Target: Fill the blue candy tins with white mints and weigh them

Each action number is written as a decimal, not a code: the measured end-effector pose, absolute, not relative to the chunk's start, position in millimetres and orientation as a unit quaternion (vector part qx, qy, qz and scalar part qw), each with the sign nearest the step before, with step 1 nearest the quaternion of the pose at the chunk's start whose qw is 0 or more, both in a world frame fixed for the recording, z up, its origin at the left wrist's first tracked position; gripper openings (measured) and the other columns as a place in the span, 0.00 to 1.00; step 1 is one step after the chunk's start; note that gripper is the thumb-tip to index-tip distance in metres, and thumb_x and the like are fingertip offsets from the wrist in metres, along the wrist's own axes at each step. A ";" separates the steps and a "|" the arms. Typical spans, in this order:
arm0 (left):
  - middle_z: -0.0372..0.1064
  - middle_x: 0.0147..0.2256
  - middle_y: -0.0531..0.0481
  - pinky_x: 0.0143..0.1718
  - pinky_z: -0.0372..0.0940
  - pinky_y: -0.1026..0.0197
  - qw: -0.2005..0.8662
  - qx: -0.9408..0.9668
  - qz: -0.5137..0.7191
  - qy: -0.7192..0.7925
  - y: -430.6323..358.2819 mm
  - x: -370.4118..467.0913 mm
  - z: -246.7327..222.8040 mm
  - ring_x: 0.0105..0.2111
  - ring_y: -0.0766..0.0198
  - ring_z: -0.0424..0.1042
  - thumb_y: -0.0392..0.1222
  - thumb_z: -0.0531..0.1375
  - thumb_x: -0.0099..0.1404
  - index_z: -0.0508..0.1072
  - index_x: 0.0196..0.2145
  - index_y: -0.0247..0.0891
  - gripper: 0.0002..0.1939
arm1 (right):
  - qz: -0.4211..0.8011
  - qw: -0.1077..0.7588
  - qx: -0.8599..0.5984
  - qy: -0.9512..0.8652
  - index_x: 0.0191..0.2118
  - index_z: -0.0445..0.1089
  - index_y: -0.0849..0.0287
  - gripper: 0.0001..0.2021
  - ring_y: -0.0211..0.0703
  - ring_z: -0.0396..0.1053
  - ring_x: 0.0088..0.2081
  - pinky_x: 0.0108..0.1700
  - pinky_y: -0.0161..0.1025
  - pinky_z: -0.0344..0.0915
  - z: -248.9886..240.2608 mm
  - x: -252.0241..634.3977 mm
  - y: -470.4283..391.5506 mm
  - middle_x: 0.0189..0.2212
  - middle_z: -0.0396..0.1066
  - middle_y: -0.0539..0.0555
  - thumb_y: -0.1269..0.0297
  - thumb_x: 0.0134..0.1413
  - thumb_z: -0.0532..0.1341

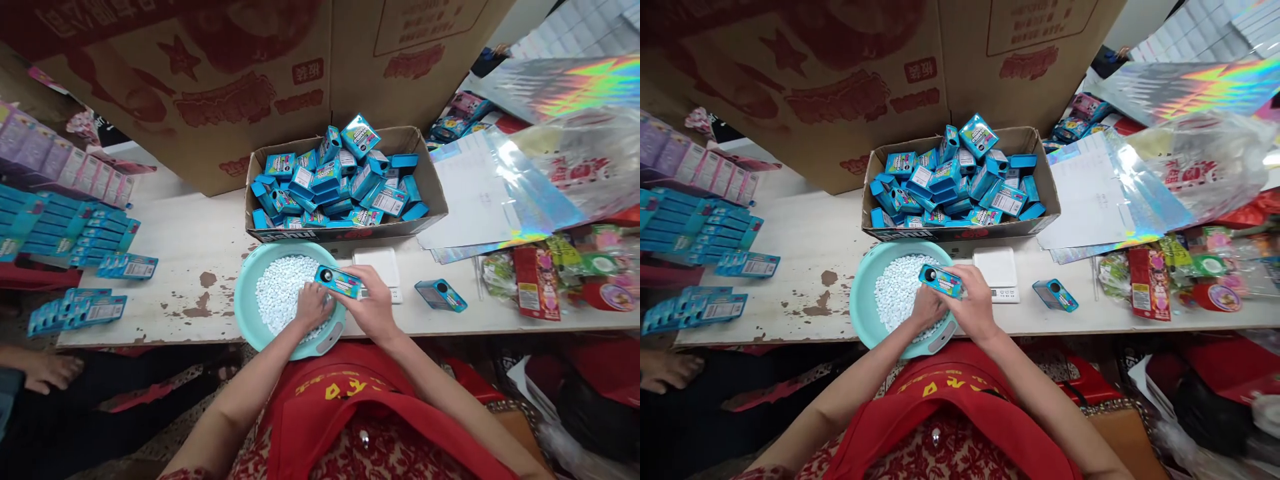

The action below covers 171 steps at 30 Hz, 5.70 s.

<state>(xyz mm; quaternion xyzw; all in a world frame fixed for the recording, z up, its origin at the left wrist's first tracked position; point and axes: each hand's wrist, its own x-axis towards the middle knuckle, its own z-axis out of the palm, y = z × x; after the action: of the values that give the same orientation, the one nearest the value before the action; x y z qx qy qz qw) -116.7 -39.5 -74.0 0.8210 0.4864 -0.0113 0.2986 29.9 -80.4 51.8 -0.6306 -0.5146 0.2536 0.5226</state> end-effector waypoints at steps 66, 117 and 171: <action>0.62 0.17 0.56 0.25 0.63 0.65 0.524 0.306 0.572 0.552 -5.3 -126.4 51.5 0.19 0.68 0.66 0.50 0.61 0.58 0.66 0.25 0.35 0.14 | 0.318 0.375 -0.624 -0.608 0.35 0.68 0.55 0.11 0.45 0.67 0.39 0.40 0.39 0.61 34.3 -21.7 -55.5 0.33 0.69 0.50 0.69 0.42 0.66; 0.65 0.22 0.54 0.24 0.58 0.65 0.605 0.466 0.147 0.629 -56.9 -126.4 -63.2 0.22 0.65 0.64 0.44 0.63 0.49 0.69 0.26 0.39 0.08 | 0.112 0.226 -0.922 -0.294 0.45 0.66 0.61 0.36 0.60 0.65 0.43 0.44 0.54 0.60 -48.2 205.4 -165.9 0.41 0.70 0.64 0.36 0.34 0.61; 0.64 0.20 0.55 0.24 0.63 0.66 0.568 0.335 0.543 0.520 -15.9 -115.6 40.0 0.21 0.68 0.67 0.45 0.61 0.56 0.66 0.24 0.36 0.11 | 0.262 0.274 -0.680 -0.628 0.37 0.68 0.55 0.14 0.51 0.66 0.41 0.41 0.44 0.62 22.0 -11.4 -69.5 0.35 0.70 0.53 0.63 0.43 0.69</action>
<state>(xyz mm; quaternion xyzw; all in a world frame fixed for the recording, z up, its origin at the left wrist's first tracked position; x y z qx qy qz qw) -115.6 -15.9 40.0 0.3347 0.5202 0.5426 0.5683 -11.4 -69.5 22.0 -0.6799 -0.6279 0.2618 0.2736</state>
